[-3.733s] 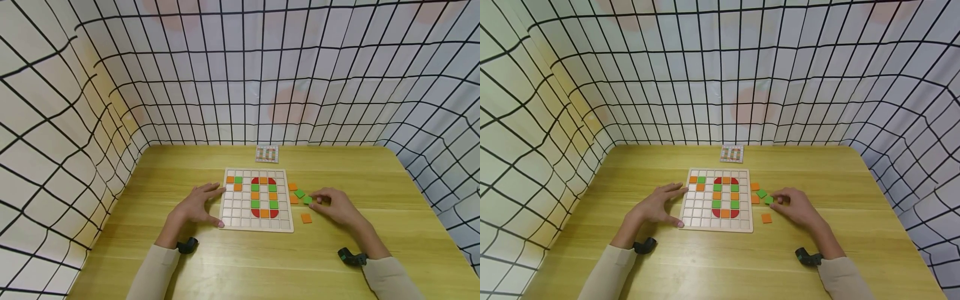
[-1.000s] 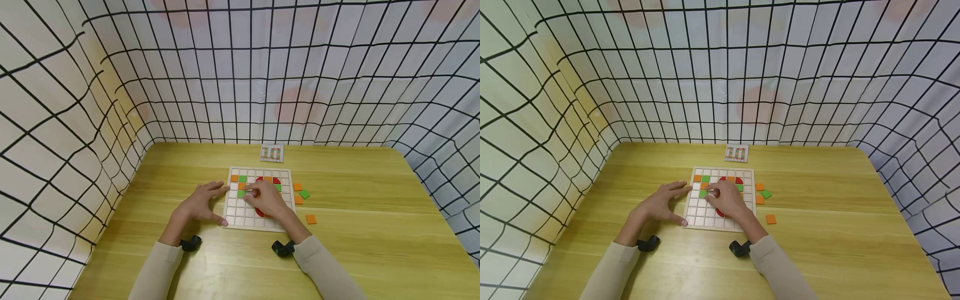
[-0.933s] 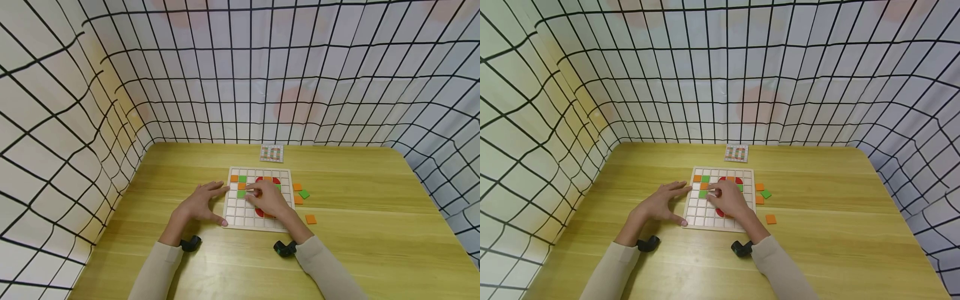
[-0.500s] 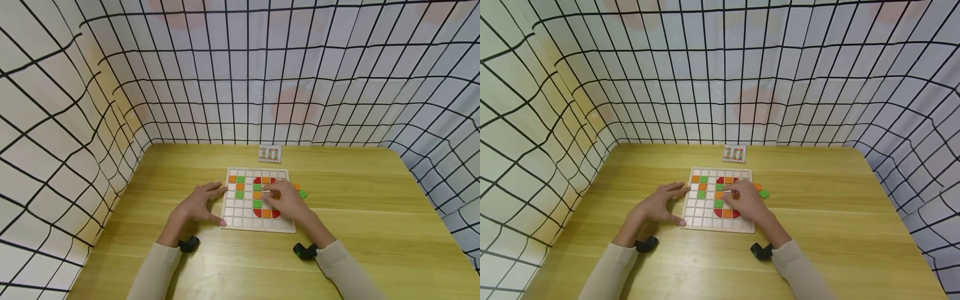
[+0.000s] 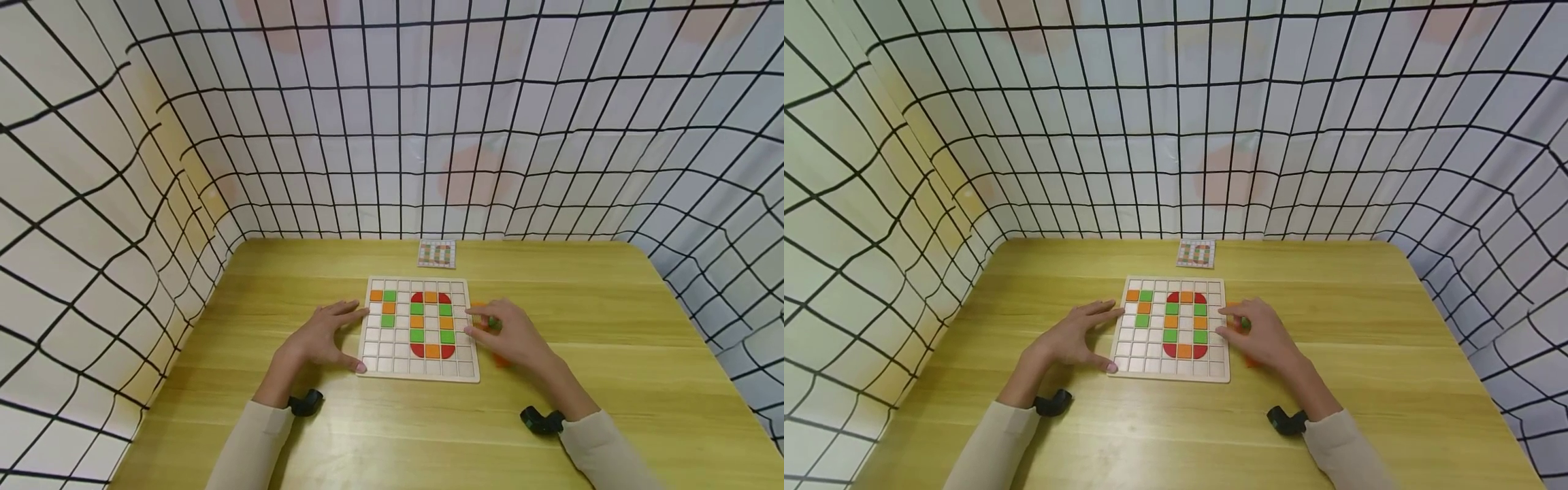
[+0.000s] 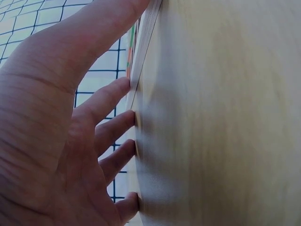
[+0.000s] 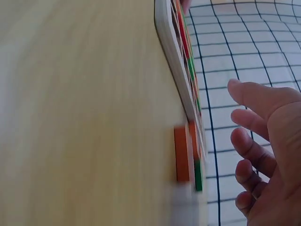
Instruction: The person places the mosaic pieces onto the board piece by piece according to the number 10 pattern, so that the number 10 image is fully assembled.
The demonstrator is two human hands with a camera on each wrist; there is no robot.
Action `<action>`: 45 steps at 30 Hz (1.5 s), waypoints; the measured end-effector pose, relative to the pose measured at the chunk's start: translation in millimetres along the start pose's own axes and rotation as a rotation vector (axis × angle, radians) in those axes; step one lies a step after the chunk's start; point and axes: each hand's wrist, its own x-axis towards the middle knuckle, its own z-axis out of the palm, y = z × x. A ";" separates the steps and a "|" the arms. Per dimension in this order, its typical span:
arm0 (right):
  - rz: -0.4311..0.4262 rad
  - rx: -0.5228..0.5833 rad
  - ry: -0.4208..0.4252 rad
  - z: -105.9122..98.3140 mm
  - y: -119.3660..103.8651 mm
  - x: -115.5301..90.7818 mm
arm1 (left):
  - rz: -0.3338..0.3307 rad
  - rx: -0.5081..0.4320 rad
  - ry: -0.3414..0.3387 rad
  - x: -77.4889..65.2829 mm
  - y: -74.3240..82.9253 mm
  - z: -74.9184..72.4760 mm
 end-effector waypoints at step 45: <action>-0.036 -0.012 -0.176 -25.5 49.6 -45.7 | -0.009 -0.012 -0.010 -0.9 2.4 -0.7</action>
